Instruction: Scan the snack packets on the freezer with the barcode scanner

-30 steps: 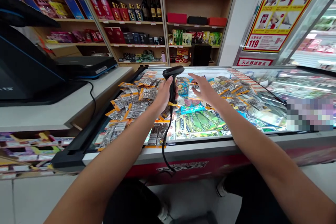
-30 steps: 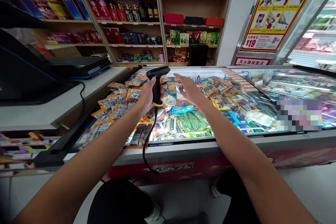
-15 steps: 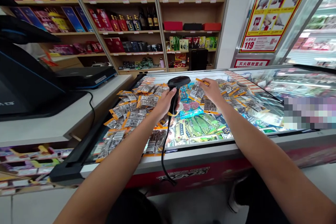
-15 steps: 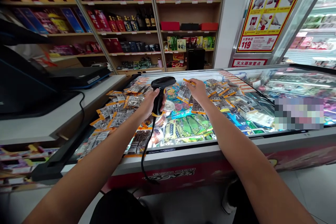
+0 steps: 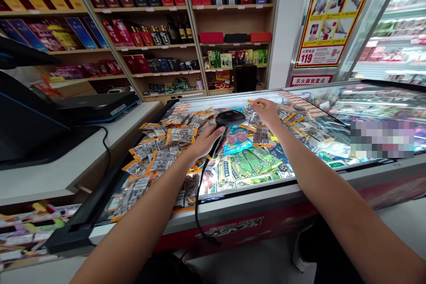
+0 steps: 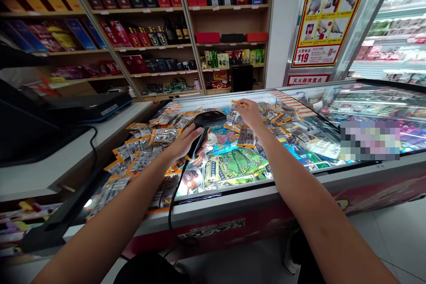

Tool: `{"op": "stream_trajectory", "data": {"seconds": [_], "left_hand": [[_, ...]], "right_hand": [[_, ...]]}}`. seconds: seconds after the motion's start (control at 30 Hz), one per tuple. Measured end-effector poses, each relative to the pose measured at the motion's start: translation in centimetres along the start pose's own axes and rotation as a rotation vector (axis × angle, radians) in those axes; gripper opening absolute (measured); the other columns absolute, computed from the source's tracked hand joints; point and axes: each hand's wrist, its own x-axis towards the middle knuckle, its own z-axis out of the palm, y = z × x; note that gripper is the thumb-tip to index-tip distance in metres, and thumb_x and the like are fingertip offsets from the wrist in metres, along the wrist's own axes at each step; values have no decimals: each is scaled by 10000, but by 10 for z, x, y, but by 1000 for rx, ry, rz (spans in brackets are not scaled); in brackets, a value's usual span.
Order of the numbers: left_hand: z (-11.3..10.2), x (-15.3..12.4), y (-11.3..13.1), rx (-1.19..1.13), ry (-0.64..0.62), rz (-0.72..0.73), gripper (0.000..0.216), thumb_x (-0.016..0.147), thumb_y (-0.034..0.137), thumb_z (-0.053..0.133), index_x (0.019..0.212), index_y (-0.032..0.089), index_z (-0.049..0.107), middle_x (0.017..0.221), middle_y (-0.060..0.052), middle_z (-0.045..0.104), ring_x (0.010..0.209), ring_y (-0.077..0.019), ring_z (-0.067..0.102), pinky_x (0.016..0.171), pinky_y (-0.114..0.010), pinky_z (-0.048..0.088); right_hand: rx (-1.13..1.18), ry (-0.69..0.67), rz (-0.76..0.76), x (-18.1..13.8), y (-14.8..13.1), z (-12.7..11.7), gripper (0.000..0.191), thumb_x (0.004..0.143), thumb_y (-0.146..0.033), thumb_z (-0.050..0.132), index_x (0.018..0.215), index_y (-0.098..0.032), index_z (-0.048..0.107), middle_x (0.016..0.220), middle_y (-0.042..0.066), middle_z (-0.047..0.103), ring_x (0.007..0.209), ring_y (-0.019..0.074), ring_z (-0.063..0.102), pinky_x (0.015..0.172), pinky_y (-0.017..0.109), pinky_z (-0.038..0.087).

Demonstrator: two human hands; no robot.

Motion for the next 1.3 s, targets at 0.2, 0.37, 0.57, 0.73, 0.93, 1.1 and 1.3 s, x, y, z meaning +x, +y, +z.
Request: {"op": "stream_trajectory", "data": {"seconds": [0.2,0.37,0.57,0.73,0.93,1.1,1.3], "left_hand": [[3,2,-1,-67,-1,48,410,957,604,540,926,196,518,693,13,593,437,-112,555,404,-240,418],[3,3,3,-107,-29,74,389,969,584,534,945,197,508,704,19,583,446,-111,561,420,-238,413],[1,1,8,-129,-24,61,437,932,618,568,914,183,530,675,8,583,432,-111,550,418,-238,392],[-16,4,17,-267,152,182,470,905,651,566,910,181,548,640,18,561,406,-95,518,401,-225,353],[-35,4,22,-508,388,227,473,924,664,505,926,193,542,630,39,523,406,-71,488,426,-213,391],[-35,2,18,-543,443,216,424,962,607,479,922,191,546,636,27,540,419,-83,518,410,-216,394],[-31,2,15,-498,414,188,415,962,602,475,931,196,557,656,34,542,428,-75,514,404,-212,384]], "right_hand": [[-109,-111,-136,-6,-9,1,431,981,-543,450,882,-194,683,701,19,590,633,174,497,644,304,355],[-186,-168,-131,-12,-15,4,434,1005,-514,415,864,-193,672,612,5,511,550,163,408,586,305,294],[-199,-162,-116,-9,-11,5,408,1004,-489,417,909,-192,681,698,25,614,600,179,507,614,302,355],[-431,52,78,3,20,-17,345,892,-425,644,1142,-191,680,961,109,737,914,280,649,860,413,441],[-656,163,-8,-6,15,-16,466,855,-381,712,1271,-179,662,1257,214,667,1223,407,526,982,582,372],[-112,-607,88,-61,-47,63,464,964,-591,539,1175,-207,690,1071,134,741,851,263,695,720,384,530],[-261,-636,-8,-109,-77,120,640,836,-523,744,1357,-197,565,1135,139,714,1037,330,677,760,379,515]]}}
